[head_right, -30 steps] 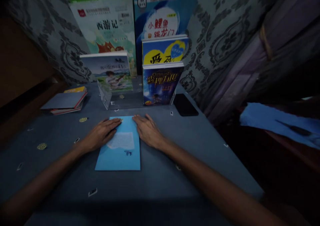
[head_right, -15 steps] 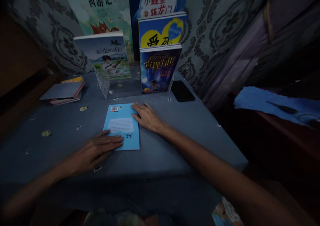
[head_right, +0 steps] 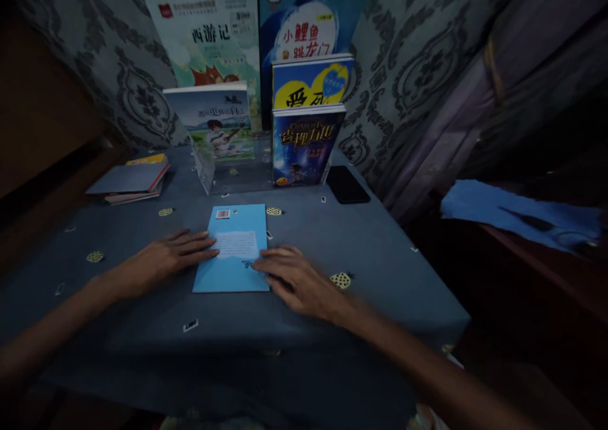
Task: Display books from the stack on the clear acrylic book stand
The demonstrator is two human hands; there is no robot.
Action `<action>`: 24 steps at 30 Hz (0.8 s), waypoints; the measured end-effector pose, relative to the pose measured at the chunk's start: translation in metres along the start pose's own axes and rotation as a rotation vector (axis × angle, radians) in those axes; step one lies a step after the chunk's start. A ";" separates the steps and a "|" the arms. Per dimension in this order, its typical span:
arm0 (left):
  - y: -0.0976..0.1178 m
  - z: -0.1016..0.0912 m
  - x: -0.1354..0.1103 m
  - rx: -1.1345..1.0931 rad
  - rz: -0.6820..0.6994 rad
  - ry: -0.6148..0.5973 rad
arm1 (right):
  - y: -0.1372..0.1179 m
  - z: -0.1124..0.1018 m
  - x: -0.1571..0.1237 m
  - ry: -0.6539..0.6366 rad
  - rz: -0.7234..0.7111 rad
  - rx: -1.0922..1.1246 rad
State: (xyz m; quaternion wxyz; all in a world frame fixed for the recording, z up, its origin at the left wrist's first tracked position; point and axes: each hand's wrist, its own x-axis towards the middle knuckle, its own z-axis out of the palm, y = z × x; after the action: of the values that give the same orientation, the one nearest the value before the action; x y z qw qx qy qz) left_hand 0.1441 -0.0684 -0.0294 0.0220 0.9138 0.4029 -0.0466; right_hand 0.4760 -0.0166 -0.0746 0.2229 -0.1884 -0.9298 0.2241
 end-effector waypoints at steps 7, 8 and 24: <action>-0.006 -0.009 0.034 0.244 0.266 0.021 | 0.024 0.007 0.018 0.011 0.058 -0.091; -0.007 -0.007 0.037 0.250 0.287 0.052 | 0.024 0.007 0.018 0.015 0.059 -0.084; -0.001 -0.010 0.073 -0.765 -0.304 0.795 | 0.036 -0.016 0.036 0.228 0.275 0.560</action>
State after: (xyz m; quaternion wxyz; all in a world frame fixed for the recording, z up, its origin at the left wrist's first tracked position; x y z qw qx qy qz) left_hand 0.1930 -0.0129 -0.0271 0.1912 0.7198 0.4953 0.4472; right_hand 0.4635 0.0351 -0.0678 0.3362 -0.2674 -0.7670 0.4765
